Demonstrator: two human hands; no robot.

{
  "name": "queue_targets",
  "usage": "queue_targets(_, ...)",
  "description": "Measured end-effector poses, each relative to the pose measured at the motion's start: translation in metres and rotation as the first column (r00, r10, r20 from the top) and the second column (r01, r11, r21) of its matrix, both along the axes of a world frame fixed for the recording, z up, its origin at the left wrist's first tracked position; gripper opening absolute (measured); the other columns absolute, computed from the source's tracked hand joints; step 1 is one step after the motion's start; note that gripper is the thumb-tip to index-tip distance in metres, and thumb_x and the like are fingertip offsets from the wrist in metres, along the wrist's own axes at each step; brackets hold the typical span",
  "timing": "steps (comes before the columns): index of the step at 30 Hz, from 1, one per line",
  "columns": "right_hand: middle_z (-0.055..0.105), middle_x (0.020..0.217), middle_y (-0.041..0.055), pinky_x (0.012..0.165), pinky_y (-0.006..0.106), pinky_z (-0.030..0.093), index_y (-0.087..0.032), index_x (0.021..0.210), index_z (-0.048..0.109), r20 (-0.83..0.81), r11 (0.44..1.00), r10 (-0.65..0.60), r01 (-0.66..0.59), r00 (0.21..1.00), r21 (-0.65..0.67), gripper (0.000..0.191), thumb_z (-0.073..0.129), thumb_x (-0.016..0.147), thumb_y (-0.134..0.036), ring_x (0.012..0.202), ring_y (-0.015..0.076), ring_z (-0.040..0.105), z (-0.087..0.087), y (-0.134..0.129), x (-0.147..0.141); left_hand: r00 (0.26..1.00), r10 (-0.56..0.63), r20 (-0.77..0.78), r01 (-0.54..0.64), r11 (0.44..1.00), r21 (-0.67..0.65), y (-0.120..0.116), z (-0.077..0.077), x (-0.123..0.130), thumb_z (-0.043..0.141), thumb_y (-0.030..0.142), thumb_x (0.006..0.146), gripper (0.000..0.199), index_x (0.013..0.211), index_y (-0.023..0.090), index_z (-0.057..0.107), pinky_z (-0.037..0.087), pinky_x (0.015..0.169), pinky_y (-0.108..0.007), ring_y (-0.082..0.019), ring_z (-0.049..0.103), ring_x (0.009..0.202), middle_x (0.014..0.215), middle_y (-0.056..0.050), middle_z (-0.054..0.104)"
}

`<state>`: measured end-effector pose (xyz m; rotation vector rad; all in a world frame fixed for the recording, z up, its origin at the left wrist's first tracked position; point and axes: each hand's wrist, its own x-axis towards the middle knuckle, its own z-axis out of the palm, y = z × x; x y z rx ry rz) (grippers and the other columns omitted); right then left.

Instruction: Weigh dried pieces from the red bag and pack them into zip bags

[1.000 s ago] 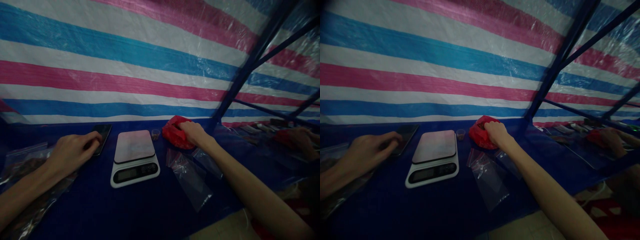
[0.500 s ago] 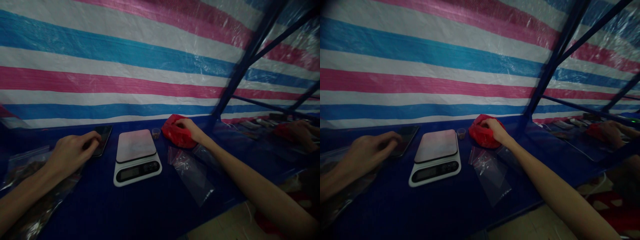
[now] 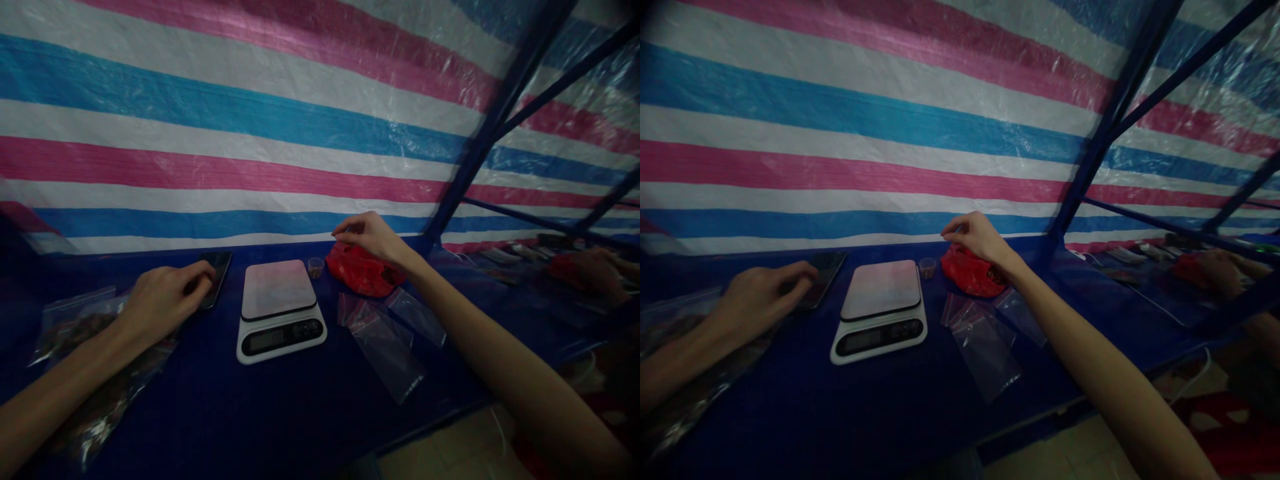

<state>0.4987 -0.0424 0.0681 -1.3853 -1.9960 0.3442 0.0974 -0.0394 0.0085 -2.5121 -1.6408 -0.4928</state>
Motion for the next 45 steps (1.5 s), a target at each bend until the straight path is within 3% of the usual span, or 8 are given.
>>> queue_targets(6,0.079,0.086,0.0067,0.072,0.025,0.050,-0.012,0.093,0.080,0.216,0.972,0.216,-0.189,0.952,-0.139,0.013,0.071,0.084,-0.011,0.075,0.0150,0.069,-0.009,0.016,-0.039,0.999,-0.031,0.036,0.032,0.999,-0.005,0.003,-0.002,-0.001,0.033,0.046,0.096,0.045,0.102,0.023,0.072,0.035,0.064,-0.033,-0.026,0.067,0.067,0.072,-0.005,0.072)
queue_targets(13,0.080,0.092,0.0087,0.074,0.025,0.052,-0.011,0.096,0.079,0.372,0.928,0.323,-0.215,0.870,-0.304,0.014,0.070,0.086,-0.007,0.081,0.0171,0.072,-0.002,0.022,-0.048,0.998,-0.029,0.062,0.028,0.999,0.015,0.003,-0.001,0.000,0.034,0.043,0.094,0.042,0.098,0.025,0.073,0.034,0.063,-0.033,-0.022,0.062,0.063,0.067,-0.004,0.068)
queue_targets(22,0.077,0.089,0.0055,0.067,0.024,0.045,-0.013,0.099,0.073,0.491,0.928,0.299,-0.130,0.818,-0.348,0.017,0.068,0.084,-0.006,0.078,0.0169,0.068,0.011,0.017,-0.061,0.997,-0.054,0.059,0.052,0.998,0.027,0.001,0.001,0.000,0.036,0.039,0.093,0.039,0.097,0.025,0.072,0.033,0.061,-0.033,-0.021,0.062,0.061,0.066,-0.004,0.068)
queue_targets(27,0.071,0.080,0.0019,0.060,0.023,0.039,-0.016,0.082,0.067,0.561,0.949,0.272,-0.121,0.782,-0.291,0.010,0.072,0.080,-0.008,0.070,0.0143,0.060,0.012,0.020,-0.066,0.996,-0.064,0.058,0.062,0.997,0.040,0.001,0.002,0.000,0.036,0.040,0.093,0.039,0.096,0.026,0.072,0.033,0.060,-0.033,-0.022,0.061,0.060,0.066,-0.004,0.068)
queue_targets(36,0.075,0.080,0.0038,0.062,0.024,0.046,-0.014,0.079,0.073,0.505,0.926,0.315,-0.144,0.804,-0.348,0.011,0.070,0.079,-0.003,0.069,0.0142,0.065,0.013,0.030,-0.068,0.995,-0.080,0.063,0.079,0.997,0.021,0.001,0.002,0.002,0.036,0.039,0.092,0.040,0.097,0.024,0.073,0.031,0.061,-0.033,-0.021,0.058,0.059,0.063,-0.003,0.065)
queue_targets(40,0.076,0.081,0.0043,0.062,0.023,0.046,-0.013,0.085,0.076,0.514,0.921,0.313,-0.122,0.799,-0.371,0.014,0.070,0.078,-0.002,0.068,0.0139,0.065,0.014,0.032,-0.071,0.994,-0.092,0.067,0.091,0.996,0.014,0.001,0.003,0.002,0.036,0.039,0.093,0.040,0.097,0.023,0.073,0.031,0.061,-0.032,-0.020,0.059,0.059,0.067,-0.004,0.067)
queue_targets(45,0.076,0.090,0.0062,0.061,0.024,0.045,-0.013,0.108,0.077,0.590,0.943,0.242,-0.045,0.771,-0.328,0.031,0.076,0.078,-0.008,0.072,0.0159,0.066,0.017,0.034,-0.074,0.993,-0.106,0.059,0.104,0.994,0.033,0.002,0.001,0.000,0.036,0.039,0.094,0.039,0.097,0.023,0.072,0.031,0.061,-0.032,-0.020,0.060,0.059,0.068,-0.003,0.068)
